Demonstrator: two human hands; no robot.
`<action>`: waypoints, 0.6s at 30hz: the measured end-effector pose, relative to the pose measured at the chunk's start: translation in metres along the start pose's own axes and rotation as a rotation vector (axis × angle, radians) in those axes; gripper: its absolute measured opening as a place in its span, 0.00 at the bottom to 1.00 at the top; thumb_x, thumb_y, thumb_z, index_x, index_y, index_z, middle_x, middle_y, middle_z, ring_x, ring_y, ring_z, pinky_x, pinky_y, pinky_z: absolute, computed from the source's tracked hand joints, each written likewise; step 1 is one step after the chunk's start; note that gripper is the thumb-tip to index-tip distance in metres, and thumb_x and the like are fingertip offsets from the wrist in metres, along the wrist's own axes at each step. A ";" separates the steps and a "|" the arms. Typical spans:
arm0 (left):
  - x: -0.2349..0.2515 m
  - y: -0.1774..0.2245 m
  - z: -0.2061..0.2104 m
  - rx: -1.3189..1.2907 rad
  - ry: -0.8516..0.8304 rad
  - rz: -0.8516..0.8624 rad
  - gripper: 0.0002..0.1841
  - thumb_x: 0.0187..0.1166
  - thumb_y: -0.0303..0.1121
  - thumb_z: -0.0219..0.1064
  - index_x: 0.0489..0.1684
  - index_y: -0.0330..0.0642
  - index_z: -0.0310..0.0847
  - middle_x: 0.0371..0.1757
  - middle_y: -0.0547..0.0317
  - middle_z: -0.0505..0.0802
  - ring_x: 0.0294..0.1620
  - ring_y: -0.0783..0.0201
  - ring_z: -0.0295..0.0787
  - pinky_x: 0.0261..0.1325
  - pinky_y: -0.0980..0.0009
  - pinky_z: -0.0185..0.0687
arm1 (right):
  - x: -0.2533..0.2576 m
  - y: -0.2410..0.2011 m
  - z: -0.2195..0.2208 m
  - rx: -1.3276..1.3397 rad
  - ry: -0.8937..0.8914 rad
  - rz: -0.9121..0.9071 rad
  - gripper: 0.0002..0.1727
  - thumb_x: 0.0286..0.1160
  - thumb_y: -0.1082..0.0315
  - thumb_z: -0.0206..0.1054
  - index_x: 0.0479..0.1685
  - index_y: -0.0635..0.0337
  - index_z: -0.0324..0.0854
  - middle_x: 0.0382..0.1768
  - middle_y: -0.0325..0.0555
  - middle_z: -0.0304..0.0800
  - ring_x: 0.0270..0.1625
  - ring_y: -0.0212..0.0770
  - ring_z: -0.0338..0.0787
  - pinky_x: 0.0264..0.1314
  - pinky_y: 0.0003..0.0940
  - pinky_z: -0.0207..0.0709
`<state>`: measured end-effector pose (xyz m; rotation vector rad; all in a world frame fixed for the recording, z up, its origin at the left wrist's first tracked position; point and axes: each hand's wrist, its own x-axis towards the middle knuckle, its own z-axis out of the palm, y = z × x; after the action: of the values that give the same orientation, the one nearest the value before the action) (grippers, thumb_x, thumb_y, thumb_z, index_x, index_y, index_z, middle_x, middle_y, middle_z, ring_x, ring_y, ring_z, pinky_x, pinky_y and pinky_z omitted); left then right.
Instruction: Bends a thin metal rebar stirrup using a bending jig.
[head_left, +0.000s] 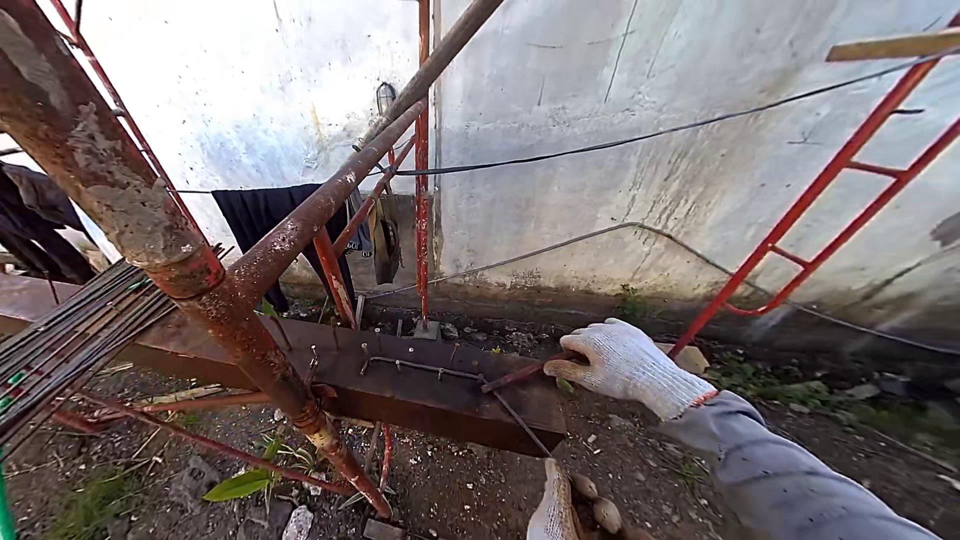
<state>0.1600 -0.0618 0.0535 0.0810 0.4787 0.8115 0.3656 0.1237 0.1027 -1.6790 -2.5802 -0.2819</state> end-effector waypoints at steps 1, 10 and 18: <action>0.002 -0.001 0.001 -0.017 0.013 0.006 0.28 0.92 0.62 0.33 0.41 0.51 0.70 0.26 0.63 0.84 0.29 0.62 0.88 0.39 0.62 0.91 | -0.002 -0.002 -0.003 -0.012 -0.020 0.029 0.37 0.69 0.19 0.50 0.18 0.40 0.80 0.20 0.30 0.82 0.32 0.35 0.86 0.44 0.44 0.75; -0.044 0.027 -0.018 0.142 0.151 0.005 0.29 0.91 0.63 0.33 0.36 0.50 0.69 0.12 0.70 0.68 0.07 0.71 0.64 0.11 0.74 0.68 | -0.059 -0.067 -0.022 -0.011 -0.080 0.465 0.37 0.65 0.17 0.53 0.18 0.40 0.81 0.18 0.35 0.83 0.29 0.43 0.88 0.32 0.51 0.77; -0.065 0.065 -0.038 0.265 0.118 -0.110 0.25 0.94 0.56 0.38 0.31 0.50 0.67 0.11 0.71 0.64 0.05 0.74 0.56 0.07 0.78 0.56 | -0.082 -0.107 -0.017 -0.023 0.016 0.617 0.40 0.67 0.16 0.48 0.19 0.43 0.80 0.18 0.38 0.82 0.29 0.45 0.87 0.36 0.53 0.76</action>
<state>0.0607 -0.0677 0.0606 0.2504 0.6946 0.6439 0.3009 0.0044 0.0941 -2.3424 -1.9127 -0.2824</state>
